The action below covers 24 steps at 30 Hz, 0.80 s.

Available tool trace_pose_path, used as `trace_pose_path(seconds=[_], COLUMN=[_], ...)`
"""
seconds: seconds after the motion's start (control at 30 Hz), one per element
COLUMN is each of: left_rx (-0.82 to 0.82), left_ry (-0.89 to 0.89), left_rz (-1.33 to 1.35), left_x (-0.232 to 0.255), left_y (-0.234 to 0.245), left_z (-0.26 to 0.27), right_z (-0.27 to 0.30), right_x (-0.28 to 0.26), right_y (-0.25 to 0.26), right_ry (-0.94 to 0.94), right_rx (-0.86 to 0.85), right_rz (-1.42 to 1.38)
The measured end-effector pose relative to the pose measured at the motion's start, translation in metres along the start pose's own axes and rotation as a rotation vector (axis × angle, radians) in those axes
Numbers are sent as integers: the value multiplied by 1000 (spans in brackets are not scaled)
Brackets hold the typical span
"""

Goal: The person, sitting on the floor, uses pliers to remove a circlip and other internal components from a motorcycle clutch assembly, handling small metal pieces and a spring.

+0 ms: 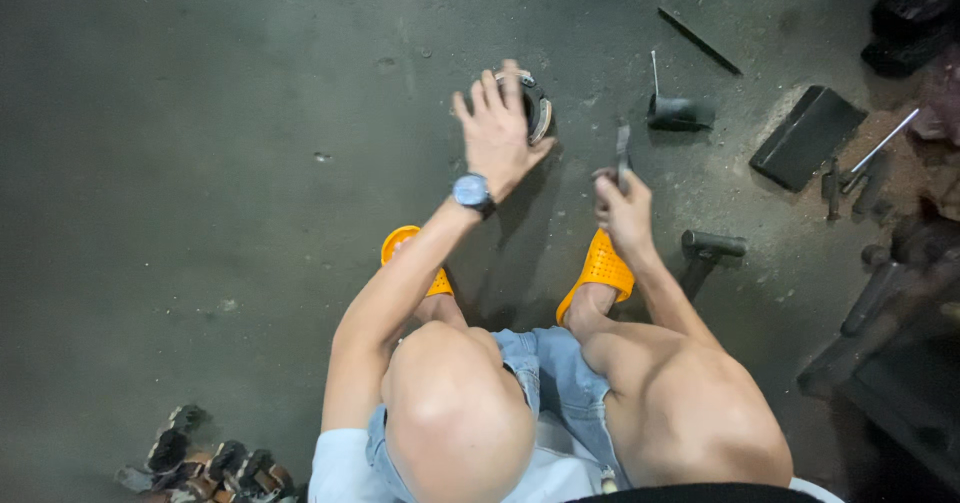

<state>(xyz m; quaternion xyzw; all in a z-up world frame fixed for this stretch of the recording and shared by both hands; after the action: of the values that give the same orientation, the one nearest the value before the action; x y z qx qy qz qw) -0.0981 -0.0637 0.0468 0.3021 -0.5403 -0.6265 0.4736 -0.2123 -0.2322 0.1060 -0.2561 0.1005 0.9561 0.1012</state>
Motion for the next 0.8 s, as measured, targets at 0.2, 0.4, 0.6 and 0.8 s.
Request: trace_pose_path(seconds=[0.2, 0.4, 0.6, 0.8], left_rx=[-87, 269, -26, -135], left_ry=[-652, 25, 835, 982], left_rz=[34, 812, 1933, 1850], left_x=[-32, -65, -32, -26], left_y=[12, 28, 9, 7], left_z=[-16, 30, 39, 19], right_z=[-22, -25, -16, -11], right_x=[69, 77, 48, 34], right_y=[-13, -21, -16, -14], right_ry=[-48, -16, 108, 229], right_rx=[-144, -260, -139, -154], right_rz=[16, 264, 772, 651])
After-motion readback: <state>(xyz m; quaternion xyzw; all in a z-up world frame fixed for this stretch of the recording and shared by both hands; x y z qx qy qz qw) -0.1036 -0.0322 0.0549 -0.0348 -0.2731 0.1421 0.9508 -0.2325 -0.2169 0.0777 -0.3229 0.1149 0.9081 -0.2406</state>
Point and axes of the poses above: each hand's wrist, its own z-axis away from the middle knuckle, its own y-axis out of the back of the hand, x = y × z, the point moved 2 cm from there along -z, towards the middle knuckle, and after that the axes turned 7 degrees about -y, right-handed, at the moved point
